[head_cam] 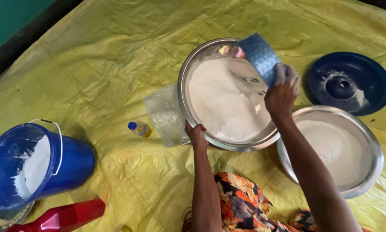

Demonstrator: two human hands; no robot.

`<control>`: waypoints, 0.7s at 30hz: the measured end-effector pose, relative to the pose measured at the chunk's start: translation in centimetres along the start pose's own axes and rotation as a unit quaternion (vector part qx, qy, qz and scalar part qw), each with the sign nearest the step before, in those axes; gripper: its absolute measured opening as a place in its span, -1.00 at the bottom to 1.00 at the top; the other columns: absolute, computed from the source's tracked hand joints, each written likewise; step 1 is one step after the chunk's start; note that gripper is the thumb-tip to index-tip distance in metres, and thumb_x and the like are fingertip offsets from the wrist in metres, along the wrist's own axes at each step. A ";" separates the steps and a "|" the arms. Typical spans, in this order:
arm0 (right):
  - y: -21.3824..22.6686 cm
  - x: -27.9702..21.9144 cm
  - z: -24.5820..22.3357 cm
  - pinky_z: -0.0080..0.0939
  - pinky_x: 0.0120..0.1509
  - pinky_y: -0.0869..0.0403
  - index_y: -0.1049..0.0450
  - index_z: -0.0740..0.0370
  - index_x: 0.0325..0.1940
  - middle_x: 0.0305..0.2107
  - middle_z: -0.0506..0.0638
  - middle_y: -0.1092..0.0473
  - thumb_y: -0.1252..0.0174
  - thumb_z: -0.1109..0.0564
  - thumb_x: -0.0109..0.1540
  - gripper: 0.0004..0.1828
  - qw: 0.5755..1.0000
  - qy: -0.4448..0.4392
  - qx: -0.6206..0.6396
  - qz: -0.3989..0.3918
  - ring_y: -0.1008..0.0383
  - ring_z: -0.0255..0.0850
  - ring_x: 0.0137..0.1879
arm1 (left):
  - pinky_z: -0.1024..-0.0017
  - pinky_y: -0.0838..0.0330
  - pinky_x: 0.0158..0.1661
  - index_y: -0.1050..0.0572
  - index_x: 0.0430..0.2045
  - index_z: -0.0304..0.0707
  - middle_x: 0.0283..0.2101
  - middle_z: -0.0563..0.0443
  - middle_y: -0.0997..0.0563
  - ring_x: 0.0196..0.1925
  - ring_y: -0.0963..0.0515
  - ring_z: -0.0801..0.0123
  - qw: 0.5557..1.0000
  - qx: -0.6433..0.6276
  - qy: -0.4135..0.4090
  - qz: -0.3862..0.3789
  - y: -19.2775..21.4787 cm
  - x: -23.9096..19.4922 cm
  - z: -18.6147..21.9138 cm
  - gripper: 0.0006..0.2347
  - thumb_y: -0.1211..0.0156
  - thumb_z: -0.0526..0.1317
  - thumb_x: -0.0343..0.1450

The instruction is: The person sits on a yellow tarp and repeatedly scoops white powder from a large metal bowl into a blue sieve, then shakes the sieve over a second metal bowl to sift the powder. The person continues this cycle until the large bowl is empty, then scrapes the remaining powder into the sieve.

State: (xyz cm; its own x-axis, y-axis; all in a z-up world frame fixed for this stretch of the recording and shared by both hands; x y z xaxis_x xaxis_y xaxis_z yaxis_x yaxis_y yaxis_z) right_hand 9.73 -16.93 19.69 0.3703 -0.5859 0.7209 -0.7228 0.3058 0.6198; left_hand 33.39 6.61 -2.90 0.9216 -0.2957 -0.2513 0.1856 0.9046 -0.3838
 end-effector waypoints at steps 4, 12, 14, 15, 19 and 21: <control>-3.2 0.6 -2.1 0.36 0.34 -0.29 -0.32 0.16 0.45 0.28 0.33 -0.24 -0.06 0.30 0.31 -0.42 0.999 0.000 -0.044 -0.005 -0.27 0.32 0.31 | 0.48 -0.29 -0.54 -0.35 0.29 -0.34 -0.06 -0.01 -0.56 -0.32 -0.43 0.38 0.999 -0.017 0.000 -0.037 -0.7 -0.1 0.0 -0.24 0.11 -0.67 0.07; -5.5 2.0 -7.8 0.40 0.44 -0.26 -0.35 0.01 0.43 0.27 0.23 -0.27 -0.06 0.21 0.39 -0.50 0.983 0.173 -0.016 -0.067 -0.28 0.22 0.36 | 0.54 -0.46 -0.13 -0.22 0.40 -0.34 0.07 0.03 -0.58 -0.12 -0.53 0.53 0.986 -0.025 -0.085 -0.139 -2.9 -0.5 1.9 -0.32 -0.29 -0.55 0.31; -4.7 1.5 -9.2 0.38 0.46 -0.27 -0.36 -0.04 0.43 0.28 0.20 -0.28 -0.08 0.21 0.33 -0.45 0.966 0.245 -0.008 -0.078 -0.29 0.18 0.36 | 0.55 -0.40 -0.08 -0.17 0.43 -0.32 0.10 0.11 -0.56 -0.08 -0.50 0.61 0.983 0.001 -0.127 -0.131 -3.4 -0.9 3.3 -0.37 -0.31 -0.33 0.42; -4.2 0.9 -9.6 0.37 0.47 -0.28 -0.36 -0.05 0.42 0.28 0.19 -0.28 -0.09 0.21 0.29 -0.41 0.957 0.277 -0.004 -0.090 -0.30 0.15 0.36 | 0.56 -0.37 -0.06 -0.15 0.44 -0.31 0.12 0.15 -0.55 -0.06 -0.48 0.65 0.981 0.014 -0.148 -0.127 -3.6 -1.2 4.1 -0.38 -0.31 -0.21 0.48; -1.6 -2.0 -9.7 0.30 0.48 -0.30 -0.33 -0.14 0.40 0.27 0.11 -0.29 -0.11 0.24 0.17 -0.31 0.919 0.376 0.034 -0.116 -0.32 0.05 0.36 | 0.56 -0.23 -0.36 -0.13 0.47 -0.18 -0.28 0.19 -0.50 -0.43 -0.22 0.64 0.991 0.104 -0.055 -0.068 -3.0 -1.2 3.8 -0.39 -0.06 0.06 0.51; -0.2 -4.1 -8.8 0.32 0.46 -0.30 -0.30 -0.16 0.38 0.25 0.12 -0.28 -0.13 0.19 0.17 -0.32 0.902 0.403 0.060 -0.141 -0.32 0.05 0.34 | 0.57 -0.27 -0.36 -0.16 0.47 -0.17 -0.37 0.16 -0.48 -0.43 -0.25 0.63 0.991 0.122 -0.029 -0.054 -2.7 -1.3 3.5 -0.38 -0.02 0.12 0.53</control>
State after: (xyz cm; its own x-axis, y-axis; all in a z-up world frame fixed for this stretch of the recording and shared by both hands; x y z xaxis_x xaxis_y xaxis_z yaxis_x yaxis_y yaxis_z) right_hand 13.55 -8.01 19.35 0.8182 0.1230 0.5616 -0.5740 0.1190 0.8102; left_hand 32.87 5.61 1.62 0.9085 -0.3832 -0.1664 0.3547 0.9180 -0.1773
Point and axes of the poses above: each hand's wrist, its own x-axis towards the middle knuckle, its own y-axis out of the back of the hand, z = x × y, the point moved 9 cm from there along x, towards the middle knuckle
